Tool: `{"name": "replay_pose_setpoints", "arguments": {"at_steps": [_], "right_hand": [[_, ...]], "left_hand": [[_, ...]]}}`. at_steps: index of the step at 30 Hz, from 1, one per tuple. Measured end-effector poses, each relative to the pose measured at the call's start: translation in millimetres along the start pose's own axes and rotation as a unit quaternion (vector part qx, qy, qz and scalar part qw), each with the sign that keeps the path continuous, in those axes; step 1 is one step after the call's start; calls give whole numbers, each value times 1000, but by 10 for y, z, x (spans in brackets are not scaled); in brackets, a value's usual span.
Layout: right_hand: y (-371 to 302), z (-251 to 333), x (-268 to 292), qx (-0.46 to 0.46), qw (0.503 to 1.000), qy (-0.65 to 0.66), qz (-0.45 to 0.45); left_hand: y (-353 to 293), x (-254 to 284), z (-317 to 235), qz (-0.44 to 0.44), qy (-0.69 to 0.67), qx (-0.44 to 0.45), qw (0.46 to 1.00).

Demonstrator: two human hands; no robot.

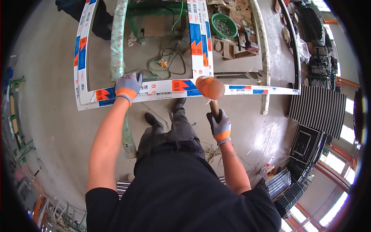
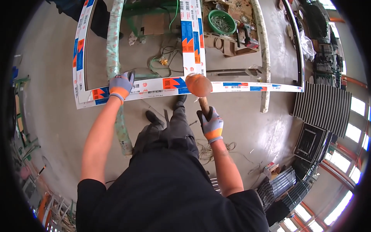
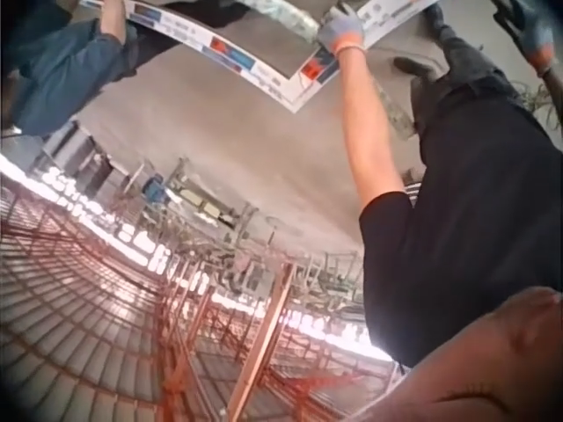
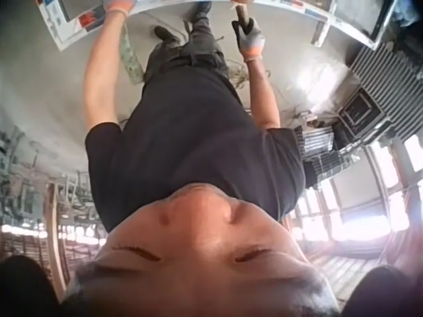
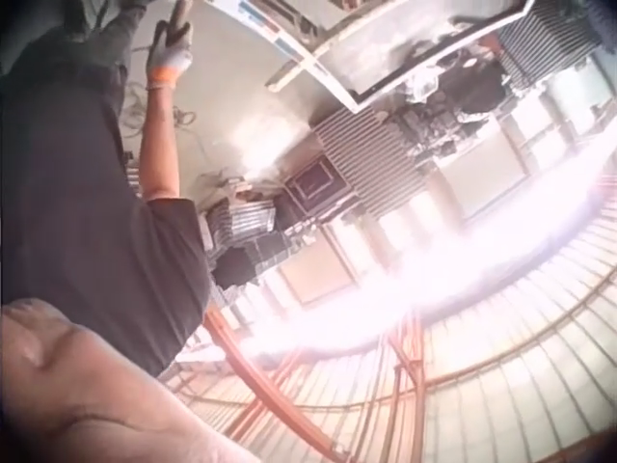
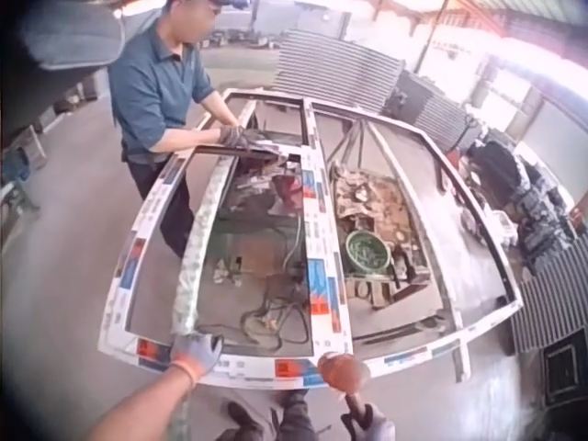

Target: Assemble a window frame using power drills, sealant, and a rubber mallet to secure the components.

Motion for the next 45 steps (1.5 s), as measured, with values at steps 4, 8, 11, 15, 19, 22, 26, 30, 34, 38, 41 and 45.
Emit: {"name": "replay_pose_setpoints", "arguments": {"at_steps": [4, 8, 11, 15, 19, 22, 26, 30, 34, 38, 41, 45], "right_hand": [[67, -95, -73, -12, 996, -84, 17], [99, -176, -156, 21, 994, -110, 8], [104, -172, -177, 3, 993, -114, 7], [115, -164, -173, -6, 991, -131, 2], [107, -99, -118, -22, 996, -86, 27], [26, -136, -87, 21, 1000, 3, 0], [69, 82, -140, 40, 997, -64, 35], [91, 121, -169, 51, 996, -56, 53], [20, 42, -275, 50, 995, -86, 25], [56, -43, -358, 34, 991, -126, 11], [127, -64, -308, -63, 995, 46, 61], [-94, 760, 178, 47, 957, 284, -31]], "left_hand": [[26, 88, -27, -17, -8, 1, 1000], [63, 107, -7, -68, -24, -7, 997], [84, 165, -79, -135, -122, -66, 981], [120, 209, -495, 24, -55, -53, 997], [89, 160, -443, 13, -49, -66, 996], [92, 236, -489, 4, -46, -42, 998], [94, 196, -451, -5, -31, -34, 999], [65, 190, -461, 9, -13, -10, 1000], [80, 182, -466, 7, -4, -18, 1000], [87, 263, -506, -10, -39, -34, 999], [98, 262, -522, -6, -42, -37, 998], [94, 223, -453, 4, -37, -25, 999]]}}
Point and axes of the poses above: each hand's wrist, its own y-axis towards the middle knuckle, its own x-axis out of the back of the hand, z = x × y, the point moved 6 cm from there along y, towards the middle knuckle, and after that the axes turned 11 degrees about y, right-handed, at the moved point
